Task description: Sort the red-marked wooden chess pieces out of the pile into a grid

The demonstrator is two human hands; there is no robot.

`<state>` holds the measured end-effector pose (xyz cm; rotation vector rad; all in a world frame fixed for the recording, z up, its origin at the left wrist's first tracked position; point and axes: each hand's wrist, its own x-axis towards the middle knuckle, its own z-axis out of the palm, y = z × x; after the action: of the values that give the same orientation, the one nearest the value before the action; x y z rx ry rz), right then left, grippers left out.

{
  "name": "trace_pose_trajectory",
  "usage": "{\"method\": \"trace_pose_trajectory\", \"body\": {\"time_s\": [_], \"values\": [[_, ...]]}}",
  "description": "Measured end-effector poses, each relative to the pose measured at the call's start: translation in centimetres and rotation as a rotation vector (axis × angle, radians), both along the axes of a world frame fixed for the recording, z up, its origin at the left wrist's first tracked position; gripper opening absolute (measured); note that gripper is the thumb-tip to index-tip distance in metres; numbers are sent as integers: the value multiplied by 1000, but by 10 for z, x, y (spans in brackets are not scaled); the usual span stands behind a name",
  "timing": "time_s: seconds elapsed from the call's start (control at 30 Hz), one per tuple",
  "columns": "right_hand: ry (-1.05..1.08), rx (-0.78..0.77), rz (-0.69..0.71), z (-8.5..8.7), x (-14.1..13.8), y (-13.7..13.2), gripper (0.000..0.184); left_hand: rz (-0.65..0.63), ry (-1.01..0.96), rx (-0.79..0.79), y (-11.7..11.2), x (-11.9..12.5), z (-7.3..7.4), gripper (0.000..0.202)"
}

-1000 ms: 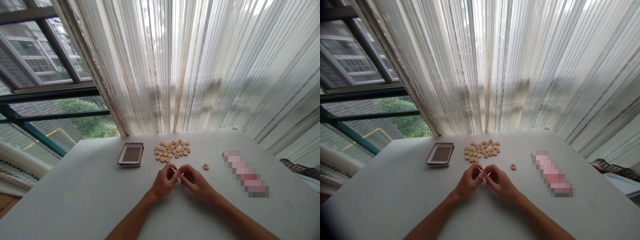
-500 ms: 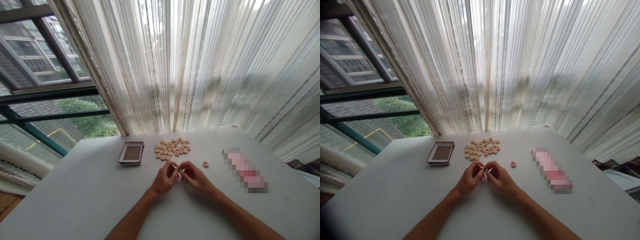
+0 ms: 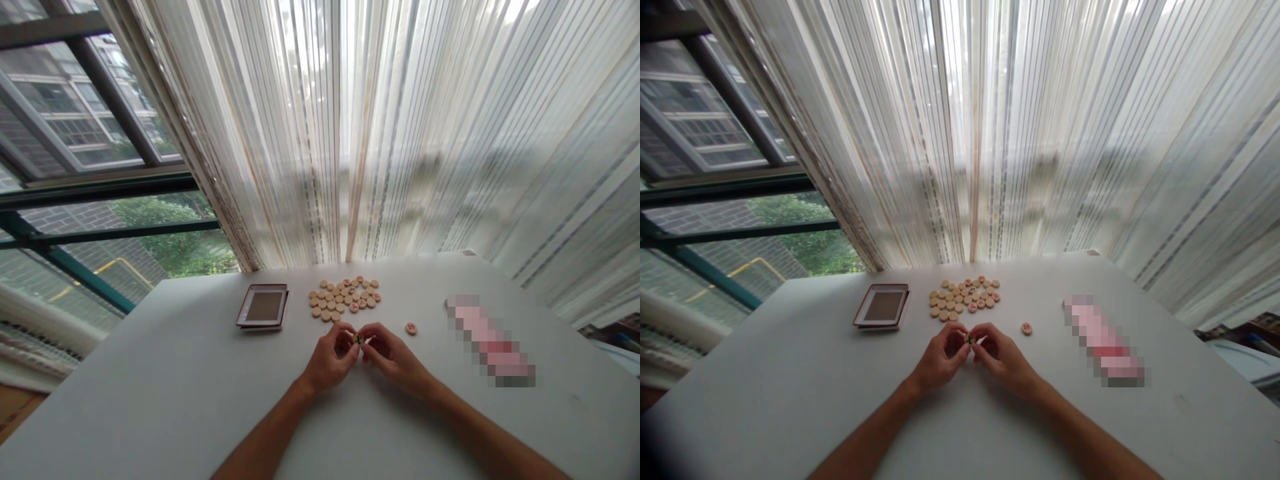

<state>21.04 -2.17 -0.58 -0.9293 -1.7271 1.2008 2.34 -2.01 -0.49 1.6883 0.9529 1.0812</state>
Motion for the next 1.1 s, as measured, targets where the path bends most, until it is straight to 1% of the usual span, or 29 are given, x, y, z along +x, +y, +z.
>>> {"method": "trace_pose_trajectory", "body": {"time_s": [0.17,0.23,0.3,0.4,0.43,0.5,0.53,0.6,0.7,0.87,1.0,1.1], "values": [[-57,33,-37,0,-2,-1,24,17,10,-18,1,0,1,24],[-104,79,-38,3,-2,-1,23,19,8,-33,0,0,2,23],[-151,158,-45,7,3,1,22,21,2,-44,0,1,4,24],[-269,299,-110,18,24,11,24,37,-4,-65,-1,1,4,27],[-312,338,-162,22,36,16,24,46,-4,-73,-1,2,4,27],[-384,368,-290,28,61,26,25,59,3,-81,-1,2,3,28],[-416,369,-337,30,73,31,25,58,14,-82,0,2,3,29],[-480,343,-353,30,94,41,24,48,54,-69,0,2,4,30],[-540,288,-309,23,110,49,23,34,126,-23,3,5,7,28],[-577,182,-224,14,114,52,22,-23,149,29,15,20,14,23],[-579,136,-199,13,115,50,22,-73,148,-4,32,41,19,23],[-568,132,-181,13,116,49,22,-68,211,57,44,59,23,19]]}}
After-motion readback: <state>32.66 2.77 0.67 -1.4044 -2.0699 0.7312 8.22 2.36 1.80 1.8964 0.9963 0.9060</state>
